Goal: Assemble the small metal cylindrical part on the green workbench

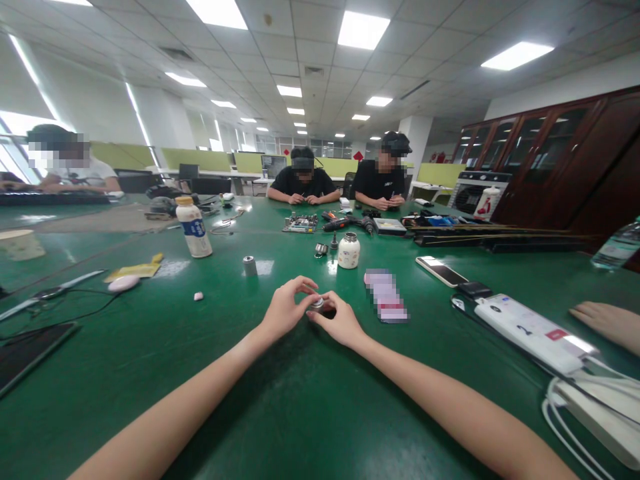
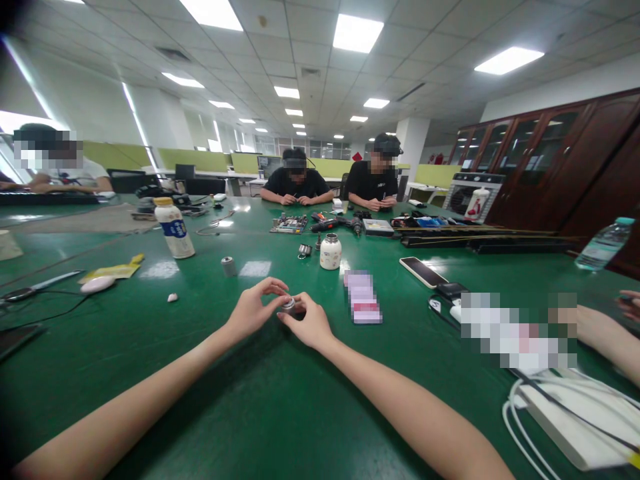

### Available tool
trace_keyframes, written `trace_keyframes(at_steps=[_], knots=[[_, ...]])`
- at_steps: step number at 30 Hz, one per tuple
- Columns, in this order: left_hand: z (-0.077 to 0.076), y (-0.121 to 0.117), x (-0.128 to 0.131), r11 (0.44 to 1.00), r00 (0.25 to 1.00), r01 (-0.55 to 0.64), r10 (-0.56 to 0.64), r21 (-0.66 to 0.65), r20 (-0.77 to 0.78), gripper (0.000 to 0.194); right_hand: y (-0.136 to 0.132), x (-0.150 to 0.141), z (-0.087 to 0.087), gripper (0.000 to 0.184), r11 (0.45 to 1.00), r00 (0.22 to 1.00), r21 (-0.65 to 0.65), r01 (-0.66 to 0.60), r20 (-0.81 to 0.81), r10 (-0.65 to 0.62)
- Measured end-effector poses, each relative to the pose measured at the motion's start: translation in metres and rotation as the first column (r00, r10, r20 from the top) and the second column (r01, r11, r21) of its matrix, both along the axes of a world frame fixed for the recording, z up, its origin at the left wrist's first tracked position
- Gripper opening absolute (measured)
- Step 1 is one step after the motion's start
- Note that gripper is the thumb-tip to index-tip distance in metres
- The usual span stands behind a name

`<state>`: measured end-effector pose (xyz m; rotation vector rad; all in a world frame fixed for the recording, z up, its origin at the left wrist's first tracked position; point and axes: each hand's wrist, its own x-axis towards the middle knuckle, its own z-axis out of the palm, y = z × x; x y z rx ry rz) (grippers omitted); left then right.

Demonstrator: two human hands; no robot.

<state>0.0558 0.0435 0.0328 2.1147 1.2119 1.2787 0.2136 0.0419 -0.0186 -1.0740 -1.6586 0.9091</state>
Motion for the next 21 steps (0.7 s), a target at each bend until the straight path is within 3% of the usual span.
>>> trace_keyframes(at_steps=[3,8,13,21], knots=[[-0.0011,0.0015,-0.0017,0.999,0.998,-0.033,0.035,-0.031,0.046,0.025,-0.0001,0.0002,0.0004,0.028,1.0,1.0,0.005,-0.005,-0.002,0.005],[0.0017,0.0021,-0.0027,0.983,0.992,0.049,-0.027,-0.178,0.123,0.038,-0.0003,0.0003,0.0011,0.03,1.0,1.0,0.009,0.003,0.009,-0.003],[0.0036,0.0033,-0.005,0.993,0.997,-0.05,0.056,-0.106,0.055,0.037,0.0001,0.0003,0.0003,0.028,1.0,1.0,0.009,-0.006,0.007,0.006],[0.0055,0.0019,-0.001,0.996,0.996,0.051,-0.056,-0.069,-0.076,0.028,0.0012,0.0002,-0.0026,0.029,0.999,0.999,0.026,0.019,0.04,-0.02]])
